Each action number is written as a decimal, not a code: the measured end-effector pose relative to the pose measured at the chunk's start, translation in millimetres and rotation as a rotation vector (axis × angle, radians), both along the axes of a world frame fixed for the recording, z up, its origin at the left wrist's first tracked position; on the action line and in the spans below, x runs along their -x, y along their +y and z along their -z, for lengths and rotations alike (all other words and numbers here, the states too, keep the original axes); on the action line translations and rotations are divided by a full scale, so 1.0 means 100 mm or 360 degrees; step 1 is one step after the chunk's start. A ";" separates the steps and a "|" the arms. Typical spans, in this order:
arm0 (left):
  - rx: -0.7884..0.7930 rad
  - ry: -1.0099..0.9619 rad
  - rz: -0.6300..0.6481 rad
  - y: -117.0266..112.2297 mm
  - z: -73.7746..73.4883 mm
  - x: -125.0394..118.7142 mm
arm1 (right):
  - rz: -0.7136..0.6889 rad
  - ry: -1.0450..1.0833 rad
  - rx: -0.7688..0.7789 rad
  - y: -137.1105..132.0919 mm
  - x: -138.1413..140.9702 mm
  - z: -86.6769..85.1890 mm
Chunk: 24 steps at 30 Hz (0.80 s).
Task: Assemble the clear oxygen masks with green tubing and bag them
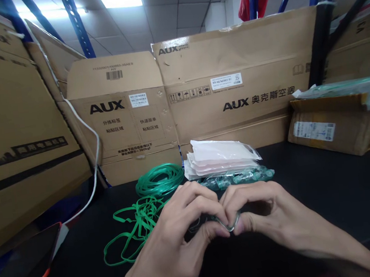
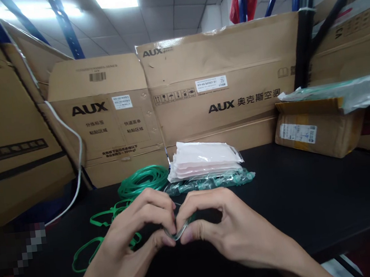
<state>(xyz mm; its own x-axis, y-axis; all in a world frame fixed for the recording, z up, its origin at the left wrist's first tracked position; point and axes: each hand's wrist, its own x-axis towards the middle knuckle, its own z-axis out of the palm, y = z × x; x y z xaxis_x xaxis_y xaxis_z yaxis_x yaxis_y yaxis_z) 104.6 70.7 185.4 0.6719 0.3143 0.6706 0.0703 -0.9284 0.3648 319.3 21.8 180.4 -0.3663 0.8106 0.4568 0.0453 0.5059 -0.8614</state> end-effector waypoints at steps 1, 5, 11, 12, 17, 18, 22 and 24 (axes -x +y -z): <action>0.0057 -0.0014 0.0009 -0.01 0.00 -0.01 | 0.0004 -0.0018 -0.0030 -0.01 -0.01 -0.01; 0.0174 -0.0037 0.0030 -0.04 -0.01 -0.02 | 0.0032 -0.0088 -0.0088 -0.02 -0.03 -0.04; 0.0212 -0.0054 0.0052 -0.05 -0.02 0.00 | 0.0065 -0.0177 -0.0099 -0.02 -0.06 -0.05; 0.0213 -0.0053 0.0065 -0.04 -0.02 -0.01 | 0.0052 -0.0182 -0.0119 -0.02 -0.06 -0.05; 0.0281 -0.0078 0.0059 -0.03 0.00 -0.04 | 0.0012 -0.0195 -0.0224 -0.03 -0.05 -0.05; 0.0296 -0.0081 0.0050 -0.02 0.01 -0.03 | 0.0008 -0.0196 -0.0239 -0.03 -0.05 -0.06; 0.0286 -0.0056 0.0059 -0.01 0.02 -0.02 | 0.0028 -0.0212 -0.0282 -0.04 -0.04 -0.05; 0.0289 -0.0058 0.0078 0.00 0.02 -0.02 | 0.0041 -0.0218 -0.0308 -0.05 -0.04 -0.05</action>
<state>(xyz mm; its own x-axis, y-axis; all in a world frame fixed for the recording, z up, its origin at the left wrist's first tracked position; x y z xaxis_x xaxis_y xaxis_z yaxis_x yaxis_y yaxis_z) 106.4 70.8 183.1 0.6658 0.3998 0.6299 0.0100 -0.8490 0.5283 322.9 17.3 184.9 -0.4160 0.7224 0.5523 0.1697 0.6584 -0.7333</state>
